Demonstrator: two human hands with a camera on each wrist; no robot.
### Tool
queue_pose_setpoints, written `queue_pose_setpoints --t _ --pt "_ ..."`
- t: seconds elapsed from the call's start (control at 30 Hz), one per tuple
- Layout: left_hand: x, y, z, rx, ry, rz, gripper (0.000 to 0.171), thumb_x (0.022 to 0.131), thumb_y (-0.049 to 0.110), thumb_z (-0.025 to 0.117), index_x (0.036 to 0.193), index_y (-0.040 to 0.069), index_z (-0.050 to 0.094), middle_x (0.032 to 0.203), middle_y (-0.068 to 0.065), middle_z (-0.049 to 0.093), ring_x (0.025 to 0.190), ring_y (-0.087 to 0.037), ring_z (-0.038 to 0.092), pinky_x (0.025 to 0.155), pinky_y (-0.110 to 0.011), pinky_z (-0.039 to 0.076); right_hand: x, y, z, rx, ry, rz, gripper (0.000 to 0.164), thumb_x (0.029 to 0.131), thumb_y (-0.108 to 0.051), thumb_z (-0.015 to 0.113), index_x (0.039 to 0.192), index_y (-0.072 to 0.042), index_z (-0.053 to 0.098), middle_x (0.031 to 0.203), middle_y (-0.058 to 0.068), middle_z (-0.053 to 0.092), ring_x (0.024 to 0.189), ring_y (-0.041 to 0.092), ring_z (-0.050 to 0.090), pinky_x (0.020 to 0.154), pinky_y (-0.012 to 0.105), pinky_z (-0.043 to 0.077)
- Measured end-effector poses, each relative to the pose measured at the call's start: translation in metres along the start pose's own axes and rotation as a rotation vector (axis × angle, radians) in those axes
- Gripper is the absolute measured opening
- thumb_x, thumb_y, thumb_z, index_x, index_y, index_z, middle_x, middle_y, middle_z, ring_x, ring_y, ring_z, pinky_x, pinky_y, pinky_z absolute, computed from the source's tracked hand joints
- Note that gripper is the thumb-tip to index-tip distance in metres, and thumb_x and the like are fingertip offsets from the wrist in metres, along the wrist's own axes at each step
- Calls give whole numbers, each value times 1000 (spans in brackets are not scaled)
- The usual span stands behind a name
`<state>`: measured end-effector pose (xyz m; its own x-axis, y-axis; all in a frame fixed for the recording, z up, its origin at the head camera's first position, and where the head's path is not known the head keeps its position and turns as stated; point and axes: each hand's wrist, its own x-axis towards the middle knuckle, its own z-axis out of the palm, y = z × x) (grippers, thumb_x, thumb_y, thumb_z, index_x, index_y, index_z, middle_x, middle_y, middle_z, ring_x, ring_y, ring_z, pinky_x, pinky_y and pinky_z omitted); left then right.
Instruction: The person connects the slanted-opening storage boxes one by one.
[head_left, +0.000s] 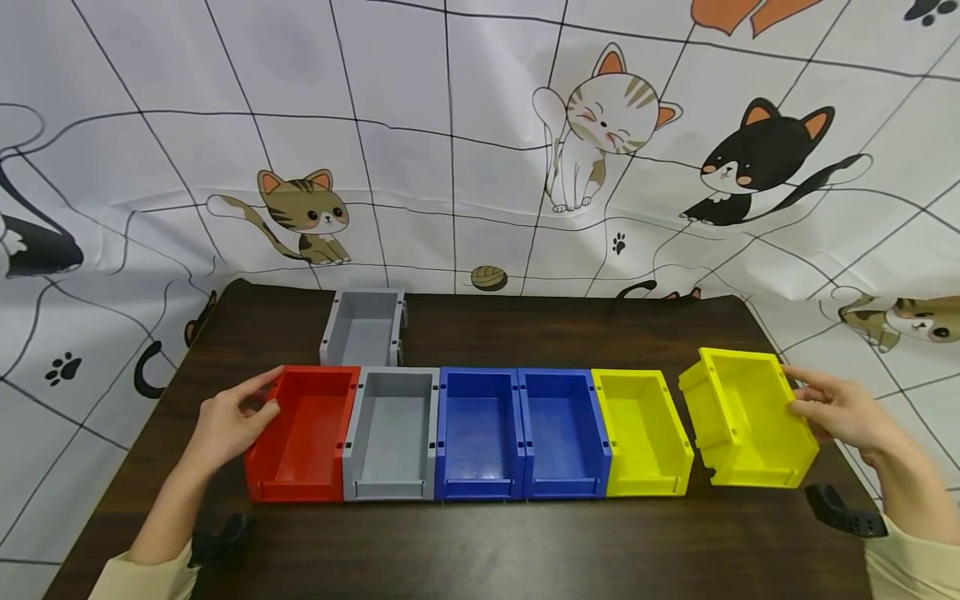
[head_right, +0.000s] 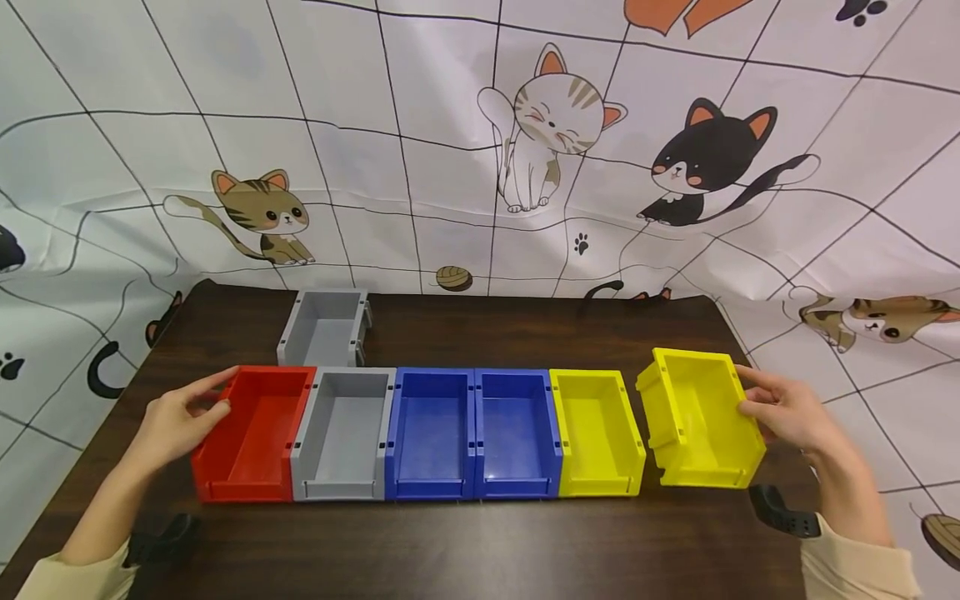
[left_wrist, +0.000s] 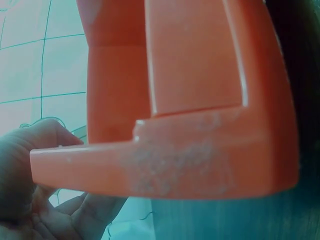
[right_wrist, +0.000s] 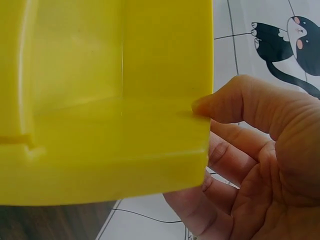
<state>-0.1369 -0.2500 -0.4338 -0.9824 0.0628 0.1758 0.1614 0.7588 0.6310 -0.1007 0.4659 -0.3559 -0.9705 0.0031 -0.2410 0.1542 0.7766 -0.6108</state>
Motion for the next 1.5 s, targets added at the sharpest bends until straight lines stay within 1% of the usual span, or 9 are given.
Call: queue_pose_setpoints --t 0.13,0.23,0.37,0.6,0.77,0.9,1.1,1.37,1.5 --pt "-1 -1 0 0 0 -3 43 86 0 57 128 -4 53 93 -30 61 48 -12 45 40 -26 40 4 1 4 38 -25 -16 58 96 -8 50 138 19 20 100 23 62 69 14 62 58 33 54" --pt "-1 -1 0 10 -6 2 43 86 0 57 128 -4 53 93 -30 61 48 -13 45 41 -25 40 7 3 6 56 -40 -21 58 95 -7 51 137 19 20 97 18 63 69 13 62 58 34 54" --pt "-1 0 -1 9 -23 2 43 87 0 57 130 -4 52 95 -30 61 49 -14 45 41 -25 40 9 5 9 40 -50 -16 59 95 -7 51 138 18 21 92 10 63 67 12 59 55 33 52" --pt "-1 -2 -2 -12 -55 -2 45 88 0 56 133 -3 49 100 -32 60 51 -14 47 42 -25 42 13 4 11 15 -59 -28 58 94 -7 51 139 17 23 90 9 62 64 12 57 53 31 49" --pt "-1 -3 -3 -23 -94 -15 48 89 0 56 135 -2 45 104 -34 57 53 -16 50 44 -25 45 15 6 7 38 -65 -41 59 95 -8 51 138 19 21 87 2 63 63 12 58 52 30 49" --pt "-1 -2 -3 -22 -102 -15 48 89 0 55 136 -3 45 105 -34 57 55 -17 51 45 -25 46 15 6 6 62 -70 -34 60 95 -9 51 138 18 19 86 -2 62 64 13 59 53 31 50" --pt "-2 -2 -4 -22 -98 -2 48 89 0 56 135 -3 45 104 -33 58 55 -16 52 44 -25 45 16 4 8 39 -75 -28 60 95 -8 51 139 18 20 86 4 62 61 13 55 52 31 48" --pt "-3 -2 -3 -25 -89 12 47 89 1 55 135 -3 45 103 -32 58 54 -14 50 42 -26 43 21 2 9 39 -110 -23 59 95 -5 49 139 18 18 95 16 63 67 14 63 59 33 55" --pt "-3 -2 -3 -27 -93 12 47 89 1 55 135 -3 45 104 -32 58 55 -15 50 42 -26 44 20 4 7 35 -117 -42 58 95 -3 49 138 19 18 94 15 64 66 12 62 58 32 54"
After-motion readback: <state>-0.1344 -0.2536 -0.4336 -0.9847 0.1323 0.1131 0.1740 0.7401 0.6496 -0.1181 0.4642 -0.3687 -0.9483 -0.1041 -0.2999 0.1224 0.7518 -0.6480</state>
